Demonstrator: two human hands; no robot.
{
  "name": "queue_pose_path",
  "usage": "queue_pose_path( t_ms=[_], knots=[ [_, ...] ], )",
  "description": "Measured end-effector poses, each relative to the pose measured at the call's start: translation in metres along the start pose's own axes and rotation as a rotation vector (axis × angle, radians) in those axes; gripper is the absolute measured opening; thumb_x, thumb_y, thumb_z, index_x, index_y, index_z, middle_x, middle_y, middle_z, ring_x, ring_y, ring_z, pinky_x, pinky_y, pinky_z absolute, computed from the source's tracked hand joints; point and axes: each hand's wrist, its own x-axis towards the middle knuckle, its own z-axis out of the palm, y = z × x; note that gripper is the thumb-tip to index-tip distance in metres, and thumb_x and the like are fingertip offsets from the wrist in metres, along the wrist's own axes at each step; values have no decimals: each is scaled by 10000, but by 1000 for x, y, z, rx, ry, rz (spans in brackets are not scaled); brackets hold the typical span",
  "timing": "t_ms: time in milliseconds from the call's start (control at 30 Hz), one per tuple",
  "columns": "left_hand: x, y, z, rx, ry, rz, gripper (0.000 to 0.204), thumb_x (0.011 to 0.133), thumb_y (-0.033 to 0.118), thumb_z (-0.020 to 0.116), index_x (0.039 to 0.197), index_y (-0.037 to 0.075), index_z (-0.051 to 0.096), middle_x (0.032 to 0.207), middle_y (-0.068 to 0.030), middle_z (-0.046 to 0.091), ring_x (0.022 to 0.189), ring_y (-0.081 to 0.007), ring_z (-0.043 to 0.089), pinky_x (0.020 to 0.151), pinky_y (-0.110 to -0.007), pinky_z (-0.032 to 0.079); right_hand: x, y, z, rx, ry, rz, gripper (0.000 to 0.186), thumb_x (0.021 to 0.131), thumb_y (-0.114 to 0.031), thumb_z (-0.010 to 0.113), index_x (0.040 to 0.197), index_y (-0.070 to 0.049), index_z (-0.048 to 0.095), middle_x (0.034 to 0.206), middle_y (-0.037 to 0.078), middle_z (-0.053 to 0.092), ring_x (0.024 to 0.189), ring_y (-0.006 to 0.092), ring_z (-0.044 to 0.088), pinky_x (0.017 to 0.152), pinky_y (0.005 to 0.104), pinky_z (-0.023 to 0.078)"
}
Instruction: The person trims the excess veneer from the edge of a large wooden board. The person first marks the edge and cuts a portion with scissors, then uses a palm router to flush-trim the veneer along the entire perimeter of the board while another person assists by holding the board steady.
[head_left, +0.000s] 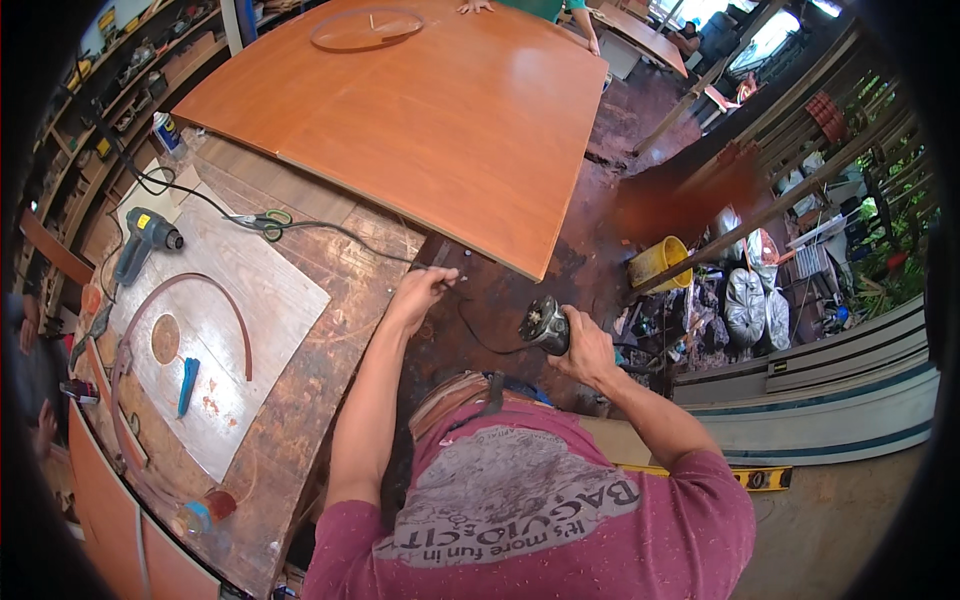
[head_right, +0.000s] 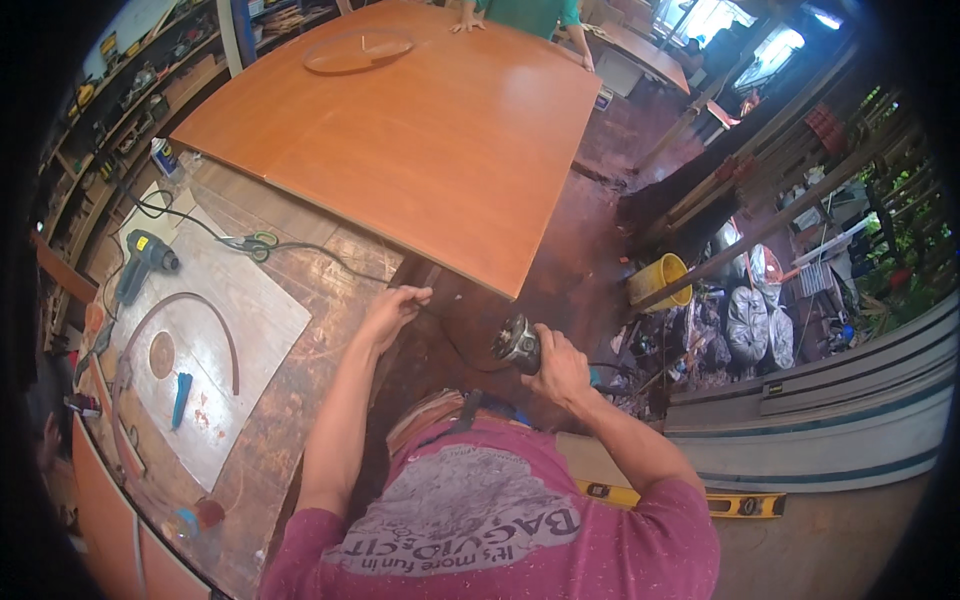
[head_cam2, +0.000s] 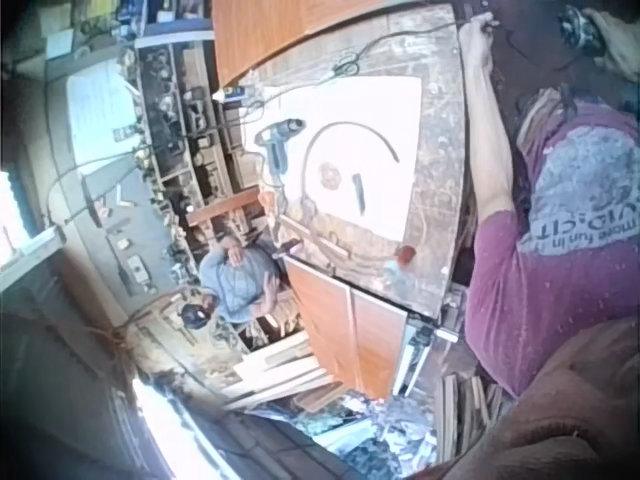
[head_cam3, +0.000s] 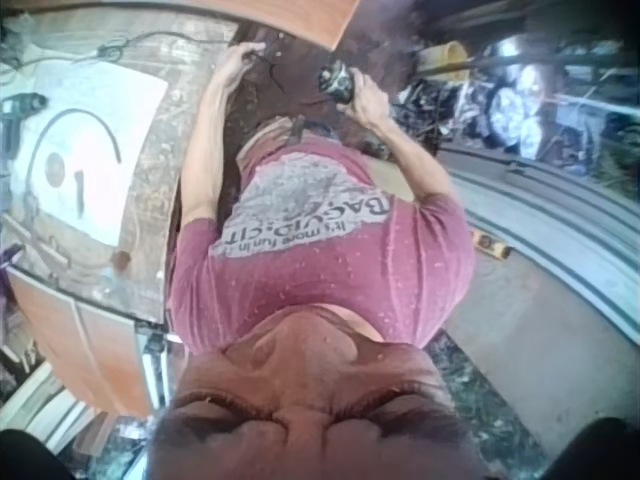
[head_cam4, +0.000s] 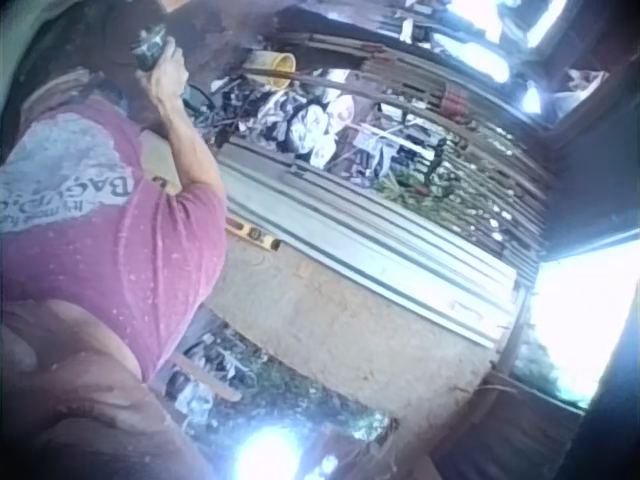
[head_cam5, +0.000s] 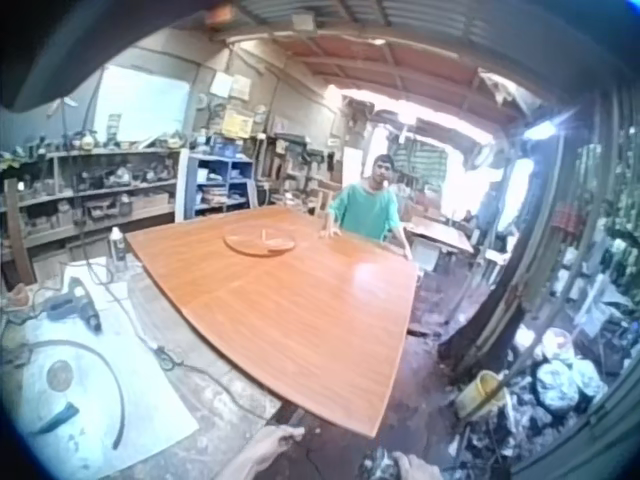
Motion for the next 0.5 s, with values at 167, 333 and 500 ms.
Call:
queue_pose_path(
  t_ms=[167,333,500],
  knots=[
    [-79,-52,13,-178,372,11,539,981,306,655,1404,3,514,1254,-102,683,1174,-210,636,1026,-383,471,-13,-16,1,263,-96,65,875,671,-318,866,1388,-8,470,1288,267,631,1188,427,631,986,482,527],
    [-164,-95,65,-44,566,172,815,955,167,711,1566,-113,251,1511,-306,476,1416,-338,483,1165,-403,396,20,-48,-17,532,-172,-16,884,675,-331,897,1358,45,481,1227,260,671,1162,374,668,1003,443,522],
    [-187,-39,113,375,546,568,526,931,147,749,1376,-73,574,1447,-242,569,1301,-333,597,1116,-427,451,66,-107,-21,1349,-480,-225,700,734,-229,908,1292,14,562,1141,102,675,1059,186,649,956,364,535]
  ],
)
